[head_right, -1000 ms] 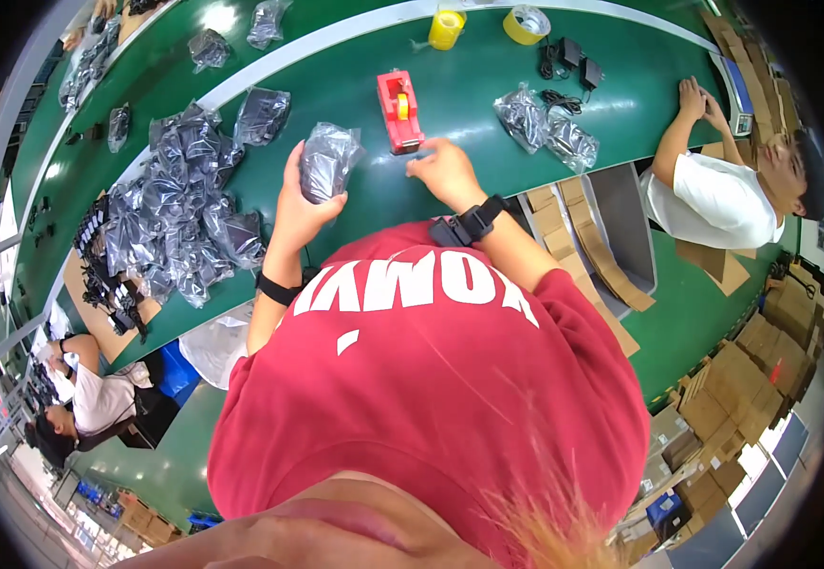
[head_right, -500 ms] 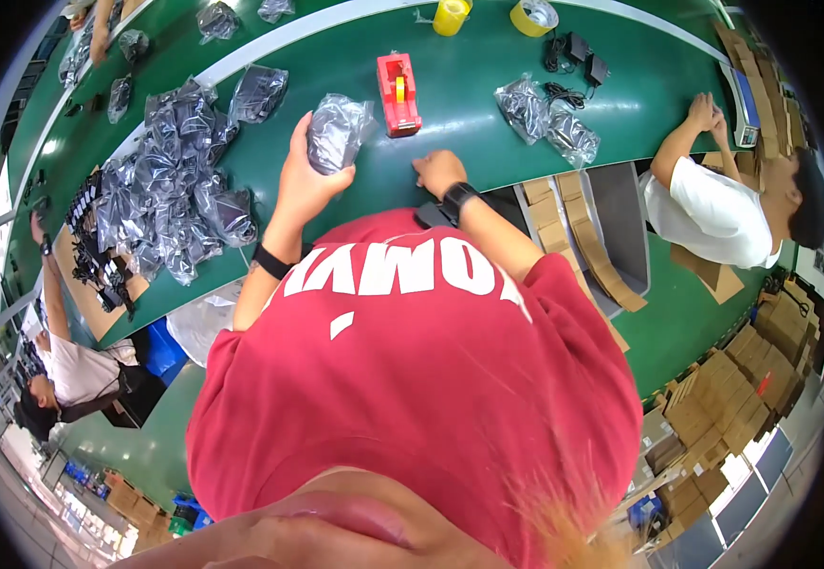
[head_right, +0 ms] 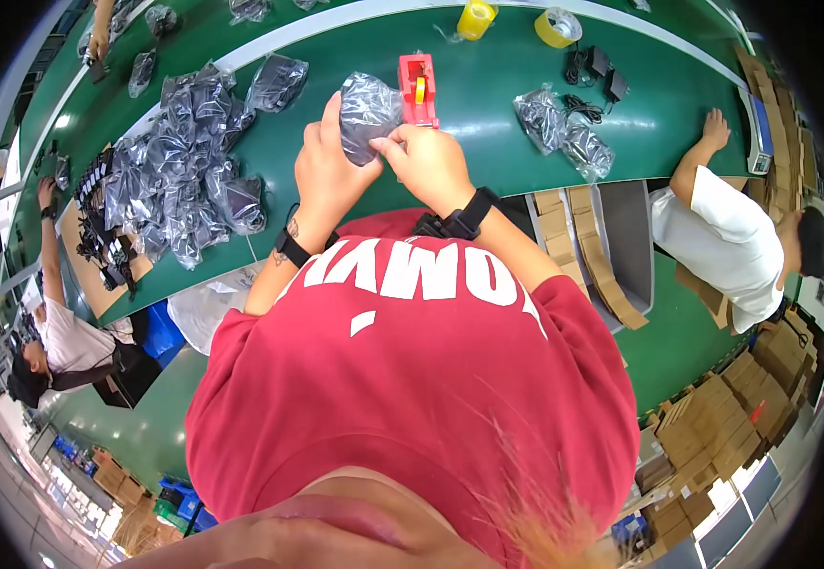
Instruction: The person packages power adapters by picking up an adapter and a plastic bag, placing the adapter inside, and sealing it with tape from a dispenser. The sealed adapter is then placed onto the conveyor belt.
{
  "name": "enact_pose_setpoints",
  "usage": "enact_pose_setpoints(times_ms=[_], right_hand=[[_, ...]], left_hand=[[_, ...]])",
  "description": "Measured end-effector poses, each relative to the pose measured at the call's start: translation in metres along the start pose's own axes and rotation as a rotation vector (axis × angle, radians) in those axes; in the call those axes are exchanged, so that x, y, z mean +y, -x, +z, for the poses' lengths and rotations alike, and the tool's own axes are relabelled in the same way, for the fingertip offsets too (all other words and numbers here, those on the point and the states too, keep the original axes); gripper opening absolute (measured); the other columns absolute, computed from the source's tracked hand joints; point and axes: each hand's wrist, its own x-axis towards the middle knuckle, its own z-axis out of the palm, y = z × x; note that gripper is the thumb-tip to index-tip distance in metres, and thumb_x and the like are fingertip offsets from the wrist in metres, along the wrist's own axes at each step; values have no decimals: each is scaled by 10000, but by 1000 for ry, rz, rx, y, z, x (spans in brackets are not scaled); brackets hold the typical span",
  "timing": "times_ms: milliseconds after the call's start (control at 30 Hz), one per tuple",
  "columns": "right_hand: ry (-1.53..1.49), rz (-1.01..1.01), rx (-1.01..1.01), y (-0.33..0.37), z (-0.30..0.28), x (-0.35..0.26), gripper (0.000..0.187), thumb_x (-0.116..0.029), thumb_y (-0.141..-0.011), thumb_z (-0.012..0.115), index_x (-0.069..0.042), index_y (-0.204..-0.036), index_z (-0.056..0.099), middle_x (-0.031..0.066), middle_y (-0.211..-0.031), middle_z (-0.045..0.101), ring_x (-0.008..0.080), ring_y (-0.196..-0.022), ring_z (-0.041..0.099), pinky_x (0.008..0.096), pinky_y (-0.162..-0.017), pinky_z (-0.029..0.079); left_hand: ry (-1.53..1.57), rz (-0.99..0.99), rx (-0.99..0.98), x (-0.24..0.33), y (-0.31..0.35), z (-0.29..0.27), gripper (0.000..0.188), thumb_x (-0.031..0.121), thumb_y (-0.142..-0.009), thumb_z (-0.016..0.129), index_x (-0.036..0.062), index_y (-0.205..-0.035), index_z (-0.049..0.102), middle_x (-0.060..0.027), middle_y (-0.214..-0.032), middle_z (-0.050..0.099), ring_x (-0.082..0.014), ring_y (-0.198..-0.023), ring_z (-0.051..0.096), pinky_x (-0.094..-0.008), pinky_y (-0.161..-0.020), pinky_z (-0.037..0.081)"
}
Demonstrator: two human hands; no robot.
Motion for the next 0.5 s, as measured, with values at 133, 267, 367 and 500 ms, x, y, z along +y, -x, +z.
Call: enact_pose_setpoints(times_ms=[133, 267, 367, 500], right_hand=[[52, -34, -9, -8, 3, 13, 280, -266, -769, 608, 10, -725, 582, 52, -499, 519, 88, -435, 501, 240, -424, 390], [-462, 47, -274, -16, 6, 23, 241, -220, -790, 600, -7, -887, 543, 29, -670, 556, 80, -562, 519, 234, -497, 413], [-844, -46, -469, -17, 2, 29, 261, -185, -807, 581, -25, -995, 496, 26, -806, 561, 85, -665, 530, 220, -565, 427], [-995, -103, -516, -17, -4, 24, 291, -132, -792, 597, -28, -1024, 454, 27, -841, 556, 86, -688, 531, 210, -596, 442]], left_hand=[[40, -109, -9, -4, -1, 2, 815, 255, -571, 700, 68, -1256, 301, -152, -908, 520, -279, -733, 563, -356, -579, 478], [968, -509, -306, -7, -1, -1, 790, 137, -590, 672, -8, -1255, 272, -95, -957, 518, -141, -721, 529, -244, -525, 441], [1358, -597, -584, -11, -3, -8, 695, 152, -653, 620, 28, -1250, 287, -94, -925, 519, -101, -667, 499, -199, -435, 371], [1507, -567, -756, -13, -4, -15, 592, 206, -692, 598, 53, -1203, 339, -87, -899, 506, -84, -612, 448, -191, -428, 358]])
